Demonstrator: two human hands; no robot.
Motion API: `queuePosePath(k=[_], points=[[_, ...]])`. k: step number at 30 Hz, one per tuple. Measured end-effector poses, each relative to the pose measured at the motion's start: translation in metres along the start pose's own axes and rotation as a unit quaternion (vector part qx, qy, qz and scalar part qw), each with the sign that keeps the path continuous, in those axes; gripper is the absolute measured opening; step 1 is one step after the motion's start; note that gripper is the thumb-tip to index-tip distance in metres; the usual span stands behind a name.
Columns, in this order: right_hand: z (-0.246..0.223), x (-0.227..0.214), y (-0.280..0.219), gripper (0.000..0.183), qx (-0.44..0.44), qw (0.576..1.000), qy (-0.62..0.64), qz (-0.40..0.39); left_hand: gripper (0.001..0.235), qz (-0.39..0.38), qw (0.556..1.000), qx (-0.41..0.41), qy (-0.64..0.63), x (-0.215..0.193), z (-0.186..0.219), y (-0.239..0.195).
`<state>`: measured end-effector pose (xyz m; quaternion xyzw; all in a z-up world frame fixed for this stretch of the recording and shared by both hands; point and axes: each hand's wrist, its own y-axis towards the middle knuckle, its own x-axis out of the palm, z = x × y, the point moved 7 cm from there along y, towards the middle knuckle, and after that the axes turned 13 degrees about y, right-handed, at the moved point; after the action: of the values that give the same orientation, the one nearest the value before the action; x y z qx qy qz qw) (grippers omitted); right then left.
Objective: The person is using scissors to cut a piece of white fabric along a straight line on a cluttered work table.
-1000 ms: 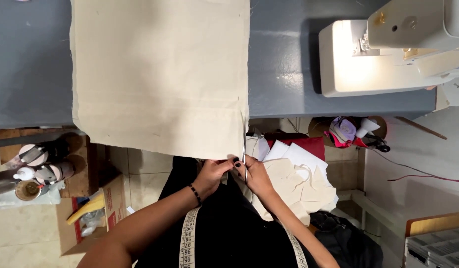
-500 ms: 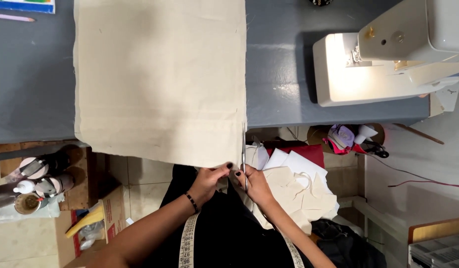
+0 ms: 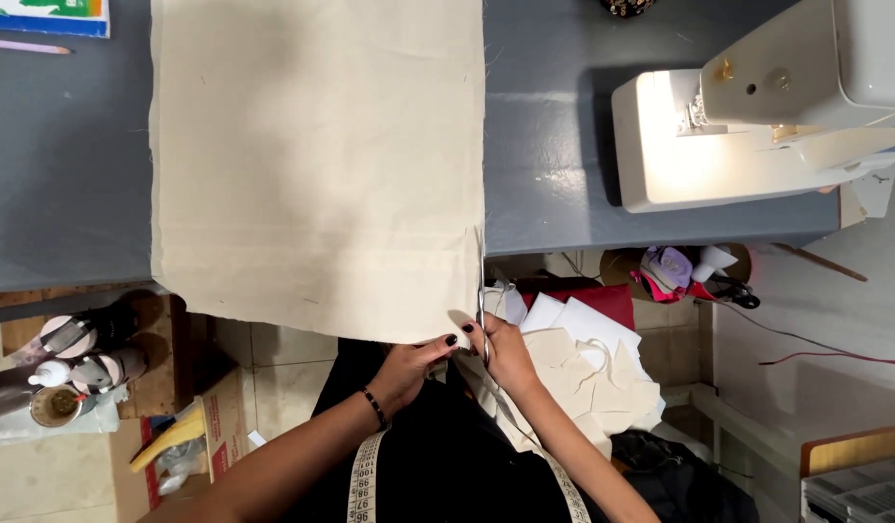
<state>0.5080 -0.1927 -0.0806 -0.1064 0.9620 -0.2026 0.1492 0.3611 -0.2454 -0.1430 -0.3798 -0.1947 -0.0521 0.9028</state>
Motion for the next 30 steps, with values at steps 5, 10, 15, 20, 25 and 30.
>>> queuePosePath(k=[5, 10, 15, 20, 25, 30], points=[[0.035, -0.002, 0.002, 0.046, 0.018, 1.000, -0.003, 0.011, 0.041, -0.019, 1.000, -0.013, 0.009, 0.002, 0.012, -0.005], [0.030, -0.004, 0.000, 0.044, 0.037, 0.999, 0.007, 0.007, 0.048, -0.038, 0.999, -0.017, 0.012, 0.001, 0.012, -0.004], [0.037, -0.008, 0.015, 0.052, 0.032, 0.999, -0.033, -0.012, 0.065, -0.093, 0.994, -0.050, -0.009, 0.003, 0.003, -0.004], [0.009, -0.007, 0.014, 0.052, 0.026, 0.999, -0.032, -0.007, 0.064, -0.088, 0.994, -0.069, -0.017, -0.005, -0.021, 0.004], [0.015, -0.007, 0.012, 0.049, 0.024, 0.999, -0.035, 0.013, 0.066, -0.081, 0.993, -0.080, -0.017, -0.016, -0.056, 0.020], [0.011, -0.008, 0.008, 0.046, 0.036, 0.999, -0.031, 0.016, 0.060, -0.088, 0.993, -0.081, -0.022, -0.018, -0.048, 0.021]])
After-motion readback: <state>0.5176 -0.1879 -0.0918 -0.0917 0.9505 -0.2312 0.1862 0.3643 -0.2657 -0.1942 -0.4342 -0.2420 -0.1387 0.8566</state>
